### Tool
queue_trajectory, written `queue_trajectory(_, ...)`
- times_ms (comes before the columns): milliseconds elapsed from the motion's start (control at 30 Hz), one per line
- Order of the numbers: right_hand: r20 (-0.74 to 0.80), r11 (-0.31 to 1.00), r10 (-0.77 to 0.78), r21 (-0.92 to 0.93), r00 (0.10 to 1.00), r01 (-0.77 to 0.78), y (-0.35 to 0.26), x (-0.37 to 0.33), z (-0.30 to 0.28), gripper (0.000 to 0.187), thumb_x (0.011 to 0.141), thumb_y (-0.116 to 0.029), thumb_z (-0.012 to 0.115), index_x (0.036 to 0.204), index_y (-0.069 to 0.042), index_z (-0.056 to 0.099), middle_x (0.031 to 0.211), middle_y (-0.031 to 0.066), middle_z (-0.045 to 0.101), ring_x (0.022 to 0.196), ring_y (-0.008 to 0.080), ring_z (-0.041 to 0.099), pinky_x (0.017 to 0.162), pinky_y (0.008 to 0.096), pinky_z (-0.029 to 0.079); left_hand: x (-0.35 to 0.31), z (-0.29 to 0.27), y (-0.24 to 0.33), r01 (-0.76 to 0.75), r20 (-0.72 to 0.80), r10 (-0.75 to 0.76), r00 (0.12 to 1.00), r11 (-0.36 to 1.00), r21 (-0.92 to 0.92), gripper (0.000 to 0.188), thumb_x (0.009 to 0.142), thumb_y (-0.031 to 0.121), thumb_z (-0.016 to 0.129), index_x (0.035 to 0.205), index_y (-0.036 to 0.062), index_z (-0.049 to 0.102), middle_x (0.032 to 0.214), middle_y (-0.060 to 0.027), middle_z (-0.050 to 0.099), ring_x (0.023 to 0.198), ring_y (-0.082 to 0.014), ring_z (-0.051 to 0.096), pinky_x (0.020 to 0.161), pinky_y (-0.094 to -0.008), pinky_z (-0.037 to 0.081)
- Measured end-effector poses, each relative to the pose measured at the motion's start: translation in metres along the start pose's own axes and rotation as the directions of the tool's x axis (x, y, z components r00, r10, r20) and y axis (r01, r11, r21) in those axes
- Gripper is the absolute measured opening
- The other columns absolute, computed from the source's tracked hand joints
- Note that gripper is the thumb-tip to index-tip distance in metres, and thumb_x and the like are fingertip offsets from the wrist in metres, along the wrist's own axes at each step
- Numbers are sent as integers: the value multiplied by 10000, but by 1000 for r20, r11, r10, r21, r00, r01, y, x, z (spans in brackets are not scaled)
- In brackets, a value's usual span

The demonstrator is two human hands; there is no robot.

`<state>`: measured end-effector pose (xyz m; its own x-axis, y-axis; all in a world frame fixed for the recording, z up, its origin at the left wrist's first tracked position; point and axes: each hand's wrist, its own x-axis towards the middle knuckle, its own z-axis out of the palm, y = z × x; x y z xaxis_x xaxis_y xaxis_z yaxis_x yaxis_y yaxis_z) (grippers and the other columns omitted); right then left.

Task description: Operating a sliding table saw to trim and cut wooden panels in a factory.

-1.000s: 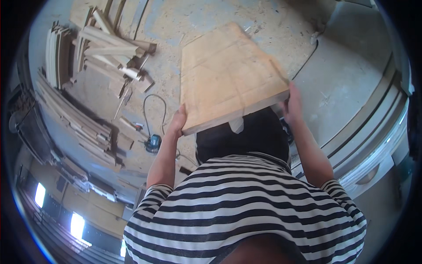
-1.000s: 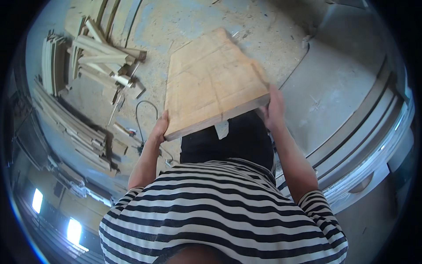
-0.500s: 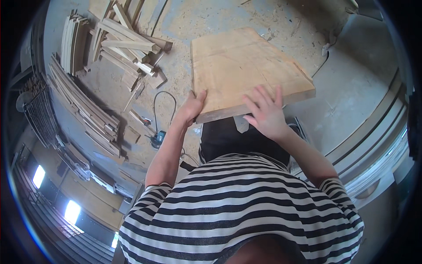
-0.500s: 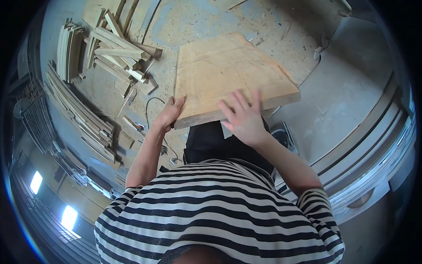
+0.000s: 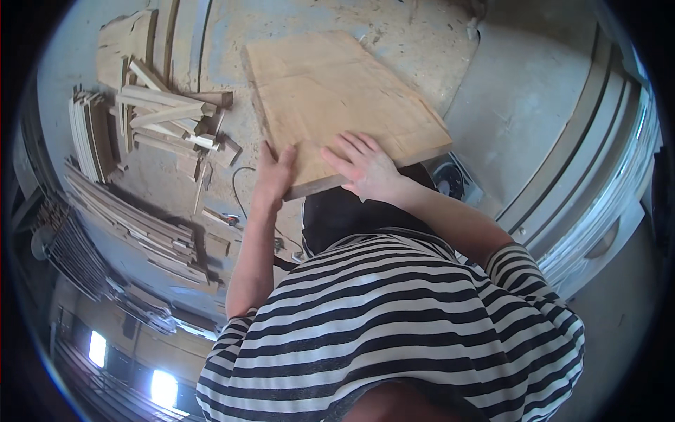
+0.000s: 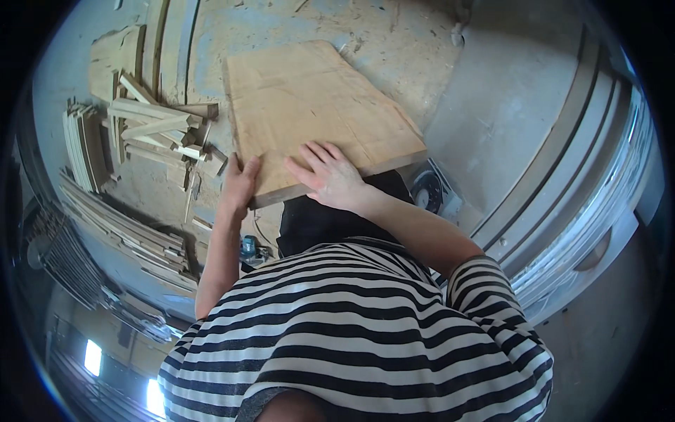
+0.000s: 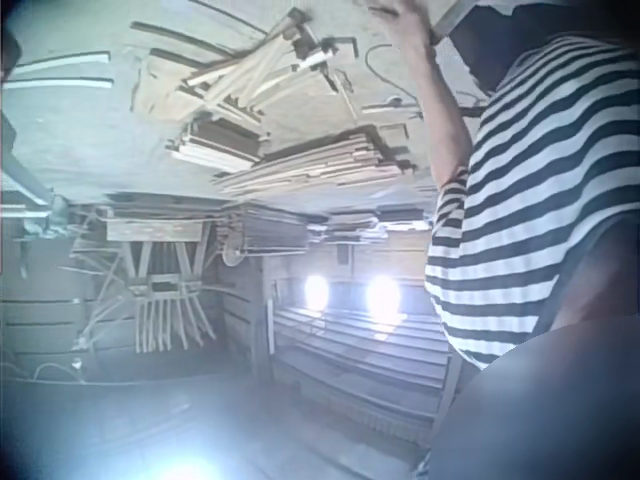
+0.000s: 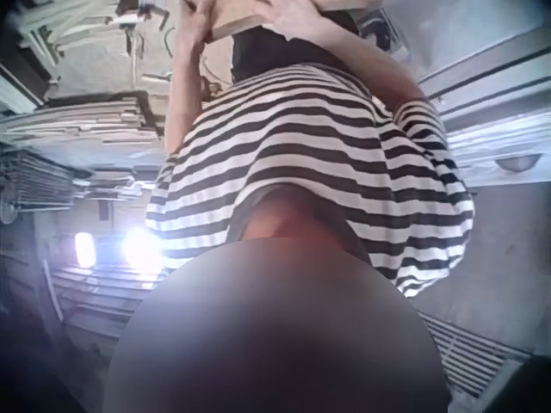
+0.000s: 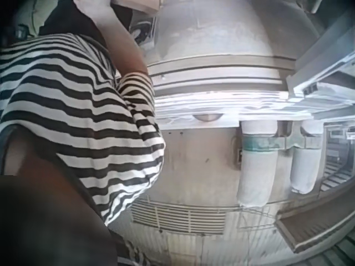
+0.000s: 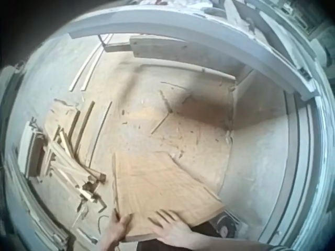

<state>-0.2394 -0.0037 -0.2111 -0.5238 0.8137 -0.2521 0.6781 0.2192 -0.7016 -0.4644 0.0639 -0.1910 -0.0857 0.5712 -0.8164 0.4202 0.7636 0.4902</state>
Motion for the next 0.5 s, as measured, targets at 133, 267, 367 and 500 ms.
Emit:
queue_trajectory(133,-65,999,32,27,997,-30,-5,14,-5,885,682,-270,821,1463,-131,427,1398,232,476,1341,384,429,1137,493,302,6,-14,26,77,42,-73,996,993,-92,548,956,207,598,1374,-98,416,1302,-201,567,1150,-230,575,963,-313,461)
queue_trajectory(267,-118,1000,9,21,993,-7,-4,27,-16,832,698,-281,810,1438,-141,458,1388,224,494,1310,370,469,1118,472,343,19,-28,33,132,57,-125,991,979,-152,504,985,257,569,1352,-75,469,1262,-165,595,1109,-213,592,931,-322,471)
queue_trajectory(367,-127,1000,0,24,992,3,-1,35,-25,807,693,-284,813,1414,-136,482,1378,210,508,1282,367,497,1095,475,376,29,-39,33,160,99,-146,984,975,-157,463,999,284,545,1309,-59,527,1222,-147,621,1098,-208,600,918,-316,473)
queue_trajectory(500,-195,1000,-1,22,981,5,3,51,-39,789,689,-283,814,1397,-138,498,1372,188,521,1265,357,513,1076,465,400,34,-48,55,128,157,-85,984,948,-291,427,1019,282,517,1287,-49,539,1195,-133,626,1068,-211,616,922,-334,481)
